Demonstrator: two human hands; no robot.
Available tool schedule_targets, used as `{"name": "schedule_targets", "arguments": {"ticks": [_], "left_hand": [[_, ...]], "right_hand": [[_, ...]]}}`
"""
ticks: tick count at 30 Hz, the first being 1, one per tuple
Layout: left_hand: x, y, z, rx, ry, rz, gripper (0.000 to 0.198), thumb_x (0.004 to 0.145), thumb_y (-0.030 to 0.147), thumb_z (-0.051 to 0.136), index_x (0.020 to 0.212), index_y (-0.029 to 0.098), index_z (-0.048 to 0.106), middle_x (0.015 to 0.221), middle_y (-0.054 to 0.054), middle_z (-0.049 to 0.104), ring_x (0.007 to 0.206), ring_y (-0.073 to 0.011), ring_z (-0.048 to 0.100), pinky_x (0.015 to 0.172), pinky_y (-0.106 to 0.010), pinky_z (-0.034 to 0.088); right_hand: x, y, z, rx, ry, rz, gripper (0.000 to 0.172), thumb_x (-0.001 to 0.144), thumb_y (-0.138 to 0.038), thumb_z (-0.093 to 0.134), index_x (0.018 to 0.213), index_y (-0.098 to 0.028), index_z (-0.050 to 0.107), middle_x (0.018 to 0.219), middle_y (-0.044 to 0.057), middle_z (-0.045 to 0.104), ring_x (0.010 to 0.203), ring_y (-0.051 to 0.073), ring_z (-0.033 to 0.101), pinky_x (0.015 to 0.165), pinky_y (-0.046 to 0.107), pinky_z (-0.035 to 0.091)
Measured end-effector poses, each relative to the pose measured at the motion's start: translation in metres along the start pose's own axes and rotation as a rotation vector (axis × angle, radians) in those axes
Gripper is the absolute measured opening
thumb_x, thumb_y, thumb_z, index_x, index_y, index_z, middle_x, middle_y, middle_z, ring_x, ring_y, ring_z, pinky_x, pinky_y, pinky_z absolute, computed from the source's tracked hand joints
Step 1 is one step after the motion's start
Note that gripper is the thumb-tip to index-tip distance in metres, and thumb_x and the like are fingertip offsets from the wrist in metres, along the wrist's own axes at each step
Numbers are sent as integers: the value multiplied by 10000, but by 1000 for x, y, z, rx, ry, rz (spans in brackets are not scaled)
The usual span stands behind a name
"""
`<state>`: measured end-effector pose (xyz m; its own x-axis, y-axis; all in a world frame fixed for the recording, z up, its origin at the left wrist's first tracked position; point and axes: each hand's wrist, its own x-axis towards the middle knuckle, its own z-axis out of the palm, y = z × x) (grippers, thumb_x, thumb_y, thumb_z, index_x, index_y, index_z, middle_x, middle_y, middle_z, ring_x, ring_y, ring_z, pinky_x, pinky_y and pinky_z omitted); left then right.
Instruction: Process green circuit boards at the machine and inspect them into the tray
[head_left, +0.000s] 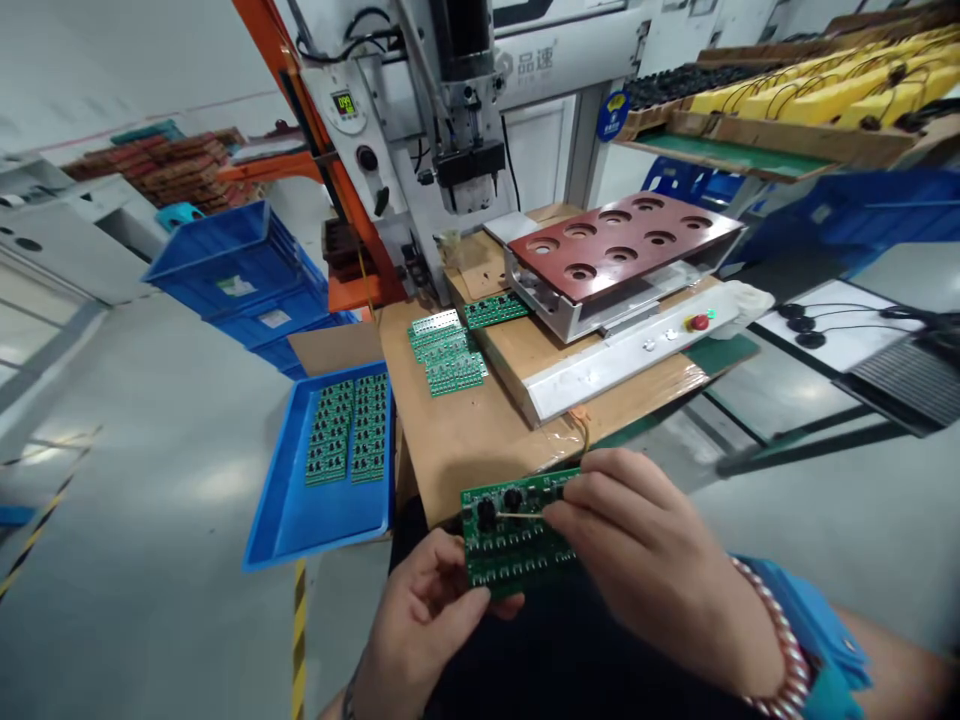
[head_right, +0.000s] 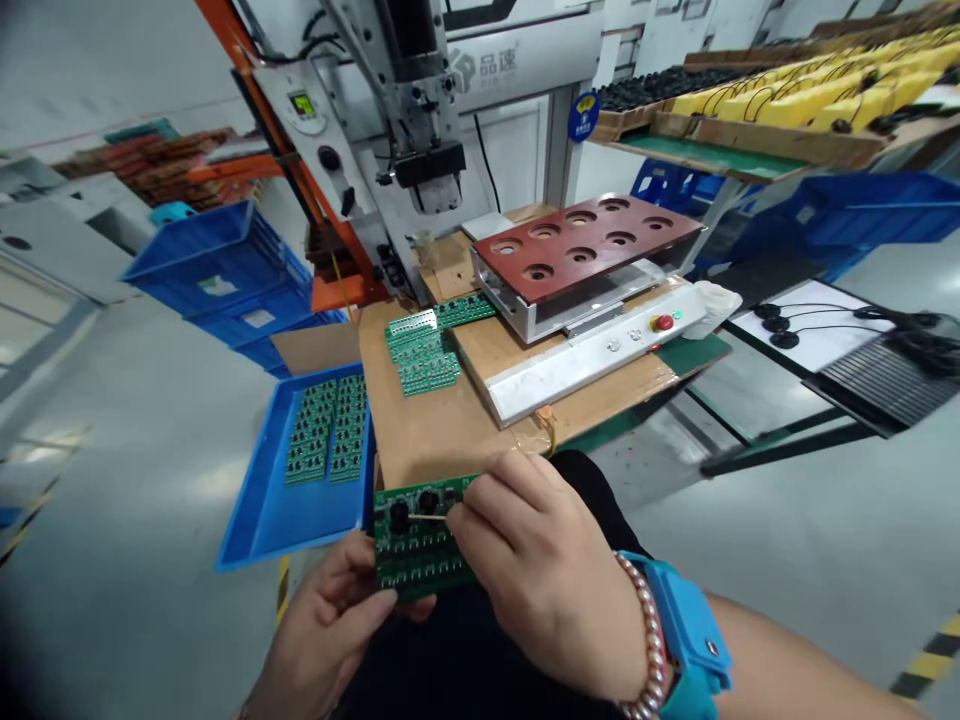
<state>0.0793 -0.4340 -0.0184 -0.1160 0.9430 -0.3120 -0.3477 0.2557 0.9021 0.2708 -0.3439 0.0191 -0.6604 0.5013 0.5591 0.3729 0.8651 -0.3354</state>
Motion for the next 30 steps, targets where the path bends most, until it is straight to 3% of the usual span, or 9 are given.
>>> {"name": "schedule_targets", "arguments": {"ticks": [14, 30], "left_hand": [[-2, 2, 3, -18, 29, -22, 101, 671, 224, 745, 705, 195, 653, 703, 20, 681, 634, -186, 674, 641, -351, 568], [-4, 1, 3, -41, 44, -27, 109, 656, 205, 754, 693, 188, 653, 698, 18, 667, 625, -183, 664, 623, -350, 573]], "right_hand": [[-5, -2, -1, 39, -59, 20, 165, 854, -82, 438, 886, -147, 586, 803, 55, 562, 843, 181, 453, 712, 328, 391], [-2, -3, -1, 5, -6, 16, 176, 851, -64, 429, 892, -131, 586, 794, 63, 562, 844, 189, 440, 692, 322, 385]]}}
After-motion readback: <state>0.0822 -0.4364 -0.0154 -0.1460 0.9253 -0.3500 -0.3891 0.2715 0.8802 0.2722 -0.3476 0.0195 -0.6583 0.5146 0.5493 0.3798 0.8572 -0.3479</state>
